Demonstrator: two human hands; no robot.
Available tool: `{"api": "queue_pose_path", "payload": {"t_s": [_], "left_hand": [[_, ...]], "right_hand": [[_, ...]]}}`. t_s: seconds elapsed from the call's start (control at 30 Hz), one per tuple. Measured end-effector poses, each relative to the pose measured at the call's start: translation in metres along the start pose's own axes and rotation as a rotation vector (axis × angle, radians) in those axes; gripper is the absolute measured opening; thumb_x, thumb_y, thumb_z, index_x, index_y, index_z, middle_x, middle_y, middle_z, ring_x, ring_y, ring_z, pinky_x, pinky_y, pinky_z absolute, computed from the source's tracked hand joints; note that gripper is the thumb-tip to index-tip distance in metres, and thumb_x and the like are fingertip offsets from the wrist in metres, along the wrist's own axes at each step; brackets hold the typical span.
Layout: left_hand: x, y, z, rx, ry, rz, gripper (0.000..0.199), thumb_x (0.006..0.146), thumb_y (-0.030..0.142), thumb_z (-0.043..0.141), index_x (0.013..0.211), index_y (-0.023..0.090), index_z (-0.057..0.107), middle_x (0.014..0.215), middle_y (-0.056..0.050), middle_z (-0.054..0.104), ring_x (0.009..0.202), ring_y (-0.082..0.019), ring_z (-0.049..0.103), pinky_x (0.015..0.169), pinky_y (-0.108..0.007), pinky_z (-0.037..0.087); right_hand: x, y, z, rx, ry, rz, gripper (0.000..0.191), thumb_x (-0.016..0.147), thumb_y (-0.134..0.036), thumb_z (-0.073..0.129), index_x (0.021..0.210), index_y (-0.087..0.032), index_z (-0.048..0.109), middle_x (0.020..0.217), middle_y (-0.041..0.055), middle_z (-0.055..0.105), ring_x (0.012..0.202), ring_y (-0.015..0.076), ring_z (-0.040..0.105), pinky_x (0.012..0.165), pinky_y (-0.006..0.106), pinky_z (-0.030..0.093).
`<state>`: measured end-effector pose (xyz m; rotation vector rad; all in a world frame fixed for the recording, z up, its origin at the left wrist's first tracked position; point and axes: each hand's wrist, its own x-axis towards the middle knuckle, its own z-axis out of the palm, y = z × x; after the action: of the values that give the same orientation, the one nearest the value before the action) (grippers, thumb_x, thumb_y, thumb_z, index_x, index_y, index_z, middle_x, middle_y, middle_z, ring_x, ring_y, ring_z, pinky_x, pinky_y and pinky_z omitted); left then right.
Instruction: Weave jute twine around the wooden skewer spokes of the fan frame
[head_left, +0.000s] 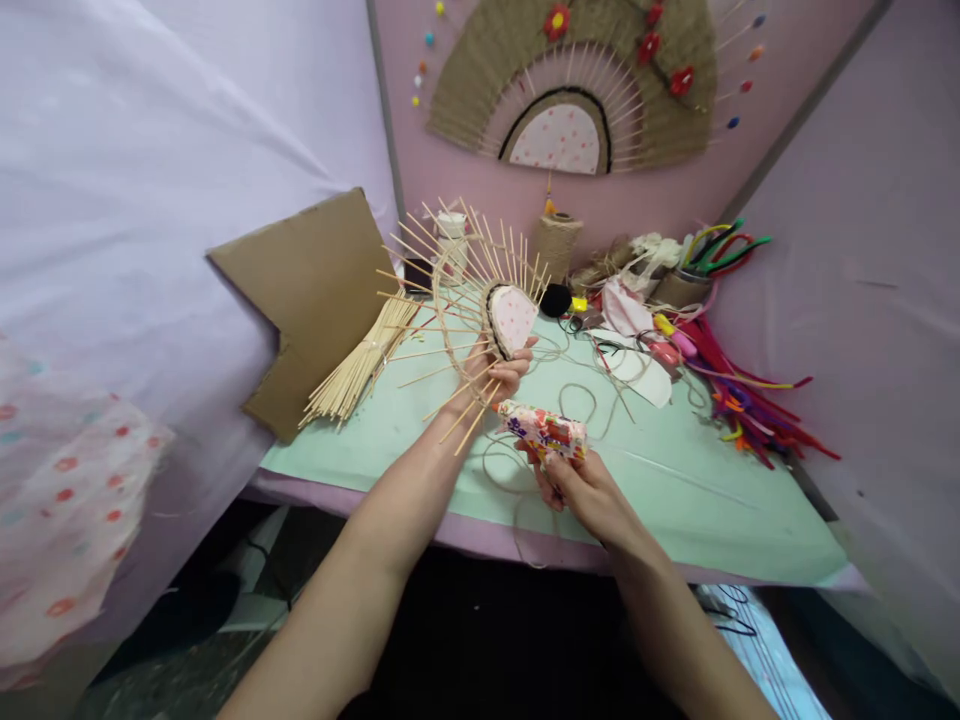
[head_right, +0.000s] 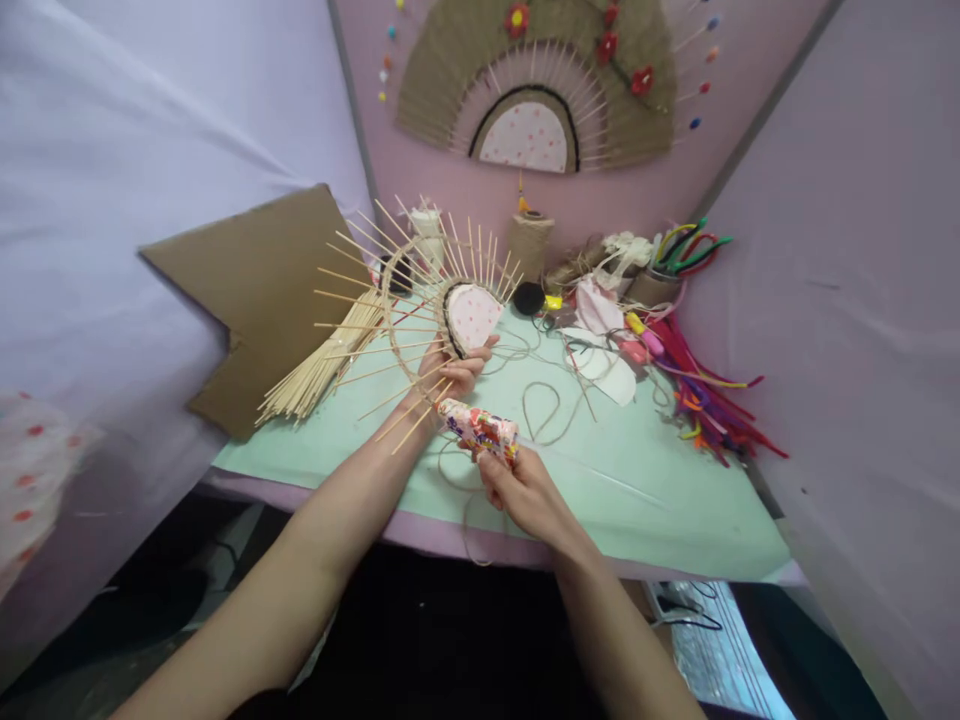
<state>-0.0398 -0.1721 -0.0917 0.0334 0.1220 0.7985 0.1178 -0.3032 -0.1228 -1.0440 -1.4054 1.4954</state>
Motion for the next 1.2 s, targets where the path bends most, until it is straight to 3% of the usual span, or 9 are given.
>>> {"api": "queue_pose_path", "payload": {"t_s": [0.27,0.53,0.87,1.03,1.2], "left_hand": [[-0.001,-0.0023,0.0001,0.076,0.061,0.068,0.042,0.089,0.018,0.04,0.129,0.013,0.05,0.073,-0.002,0.044,0.045,-0.008,0.033,0.03,-0.014,0.032],[-0.0024,-0.0028,-0.0018,-0.021,-0.122,-0.056,0.042,0.09,0.021,0.041,0.128,0.002,0.047,0.074,-0.002,0.046,0.045,-0.004,0.039,0.034,-0.007,0.035],[-0.0025,-0.0039,0.0003,0.003,-0.057,-0.022,0.04,0.089,0.021,0.045,0.126,0.005,0.048,0.073,0.0,0.042,0.044,-0.003,0.034,0.031,-0.005,0.033],[-0.0024,-0.0034,0.0023,0.021,0.032,0.014,0.041,0.091,0.023,0.042,0.129,0.011,0.048,0.072,0.0,0.042,0.043,-0.006,0.032,0.027,-0.01,0.032],[-0.001,-0.0031,0.0002,-0.019,-0.01,-0.007,0.045,0.089,0.028,0.048,0.13,0.009,0.048,0.072,0.0,0.042,0.042,-0.004,0.032,0.028,-0.008,0.032]], "right_hand": [[0.0005,0.0081,-0.0041,-0.121,-0.018,-0.033,0.047,0.089,-0.059,0.049,0.097,-0.016,0.065,0.052,-0.0037,0.046,0.043,0.0105,0.04,0.043,0.025,0.032],[0.002,0.0073,-0.0008,-0.138,0.01,-0.008,0.05,0.088,-0.061,0.049,0.099,-0.016,0.065,0.052,-0.0039,0.045,0.041,0.0102,0.04,0.042,0.025,0.032],[0.0016,0.0102,-0.0016,-0.151,0.012,-0.005,0.049,0.089,-0.061,0.047,0.097,-0.015,0.064,0.053,-0.0041,0.044,0.041,0.0094,0.039,0.042,0.024,0.033],[0.0017,0.0097,-0.0008,-0.16,0.013,-0.003,0.048,0.089,-0.061,0.047,0.094,-0.016,0.063,0.054,-0.0038,0.045,0.042,0.0095,0.041,0.043,0.024,0.033],[0.0021,0.0087,-0.0004,-0.171,0.017,0.007,0.049,0.088,-0.063,0.047,0.093,-0.016,0.062,0.053,-0.0039,0.045,0.042,0.0103,0.041,0.044,0.025,0.034]]}}
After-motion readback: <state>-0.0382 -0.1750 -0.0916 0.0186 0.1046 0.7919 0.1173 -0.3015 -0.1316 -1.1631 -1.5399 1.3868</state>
